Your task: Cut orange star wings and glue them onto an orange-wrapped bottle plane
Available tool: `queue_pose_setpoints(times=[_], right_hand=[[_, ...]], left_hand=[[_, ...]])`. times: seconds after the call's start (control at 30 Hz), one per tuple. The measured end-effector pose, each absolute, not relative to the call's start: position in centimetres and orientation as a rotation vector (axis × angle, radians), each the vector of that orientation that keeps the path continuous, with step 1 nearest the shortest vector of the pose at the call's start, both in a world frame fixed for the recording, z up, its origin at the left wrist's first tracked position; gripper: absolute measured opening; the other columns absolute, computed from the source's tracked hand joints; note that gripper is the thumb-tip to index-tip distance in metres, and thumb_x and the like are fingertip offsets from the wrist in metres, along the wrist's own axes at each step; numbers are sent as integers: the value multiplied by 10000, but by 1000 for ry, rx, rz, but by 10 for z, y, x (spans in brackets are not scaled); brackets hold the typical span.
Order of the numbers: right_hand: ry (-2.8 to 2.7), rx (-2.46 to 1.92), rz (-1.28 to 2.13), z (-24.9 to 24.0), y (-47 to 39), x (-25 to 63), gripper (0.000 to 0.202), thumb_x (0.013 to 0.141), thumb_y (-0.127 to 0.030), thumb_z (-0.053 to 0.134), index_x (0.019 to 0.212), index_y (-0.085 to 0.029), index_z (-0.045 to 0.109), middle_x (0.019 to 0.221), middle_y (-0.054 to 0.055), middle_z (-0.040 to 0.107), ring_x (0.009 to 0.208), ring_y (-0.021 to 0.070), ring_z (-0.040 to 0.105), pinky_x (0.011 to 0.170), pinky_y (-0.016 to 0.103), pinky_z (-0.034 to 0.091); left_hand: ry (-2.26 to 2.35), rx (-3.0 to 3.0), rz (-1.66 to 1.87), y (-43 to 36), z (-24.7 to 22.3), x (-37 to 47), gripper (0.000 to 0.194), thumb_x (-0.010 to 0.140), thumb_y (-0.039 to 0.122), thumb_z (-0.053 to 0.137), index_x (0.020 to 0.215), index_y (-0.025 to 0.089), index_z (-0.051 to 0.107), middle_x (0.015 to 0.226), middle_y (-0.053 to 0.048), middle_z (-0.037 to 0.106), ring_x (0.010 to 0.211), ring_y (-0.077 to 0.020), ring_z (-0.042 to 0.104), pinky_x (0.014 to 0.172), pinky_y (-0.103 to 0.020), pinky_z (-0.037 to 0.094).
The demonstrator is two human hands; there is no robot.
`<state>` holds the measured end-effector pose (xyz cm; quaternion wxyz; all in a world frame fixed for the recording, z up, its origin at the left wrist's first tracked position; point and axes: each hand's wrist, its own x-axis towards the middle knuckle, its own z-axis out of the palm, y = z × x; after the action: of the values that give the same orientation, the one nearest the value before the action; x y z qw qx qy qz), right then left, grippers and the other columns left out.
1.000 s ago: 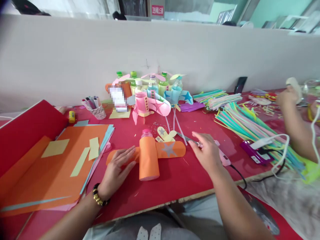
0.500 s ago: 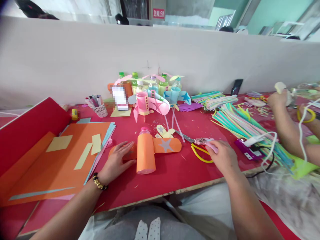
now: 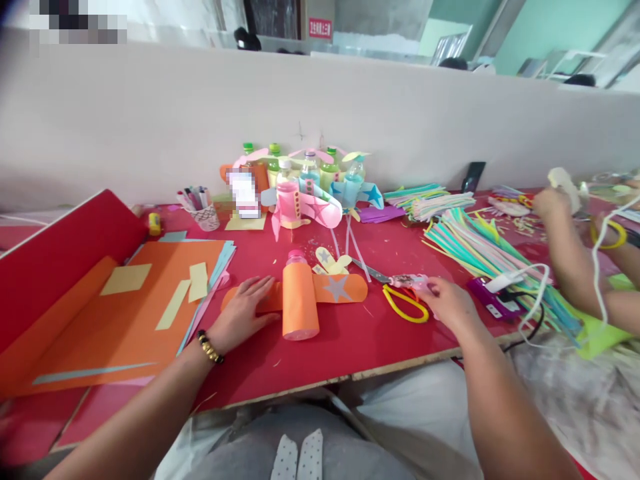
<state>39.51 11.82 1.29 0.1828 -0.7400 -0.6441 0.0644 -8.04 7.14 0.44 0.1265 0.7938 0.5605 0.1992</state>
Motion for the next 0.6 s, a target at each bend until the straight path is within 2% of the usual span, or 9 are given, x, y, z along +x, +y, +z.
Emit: queue_pose_setpoints(times=[0.13,0.23,0.43,0.53,0.6], right_hand=[[-1637,-2080,526,16,120,398,443,671,-444,702,957,-109,662,878,217,729,702,302,698,544,332,480],[-1605,-2026,601,24,114,395,447,687,-439,693,1000,-124,645,806,176,731,635,285,685,508,329,465],[-1719,-2050,583,39,106,389,213,589,-368,769,625,-190,657,694,166,713,617,311,684,524,357,468],[-1714,-2027,657,42,103,392,178,638,-376,735,653,-210,674,749,142,720,692,304,695,611,371,493],[-1585,-2104,645,42,101,395,180,627,-386,738,650,-227,654,754,135,718,689,301,694,633,383,503]], left_hand=[[1666,2342,448,78,15,-78,634,799,396,674,1363,173,488,1333,-127,564,1225,-310,459,1036,-431,416],[1688,2360,355,86,23,-74,607,777,430,683,1322,214,525,1253,-118,587,1136,-302,489,963,-406,449],[1708,2332,226,101,26,-68,525,723,412,689,1201,212,602,1141,-122,566,1063,-314,495,856,-424,464],[1716,2307,274,101,22,-71,559,690,416,720,1183,187,590,1148,-119,549,1079,-312,489,898,-437,449],[1723,2278,326,98,20,-74,582,675,418,740,1179,178,575,1167,-116,540,1090,-305,492,923,-433,440]])
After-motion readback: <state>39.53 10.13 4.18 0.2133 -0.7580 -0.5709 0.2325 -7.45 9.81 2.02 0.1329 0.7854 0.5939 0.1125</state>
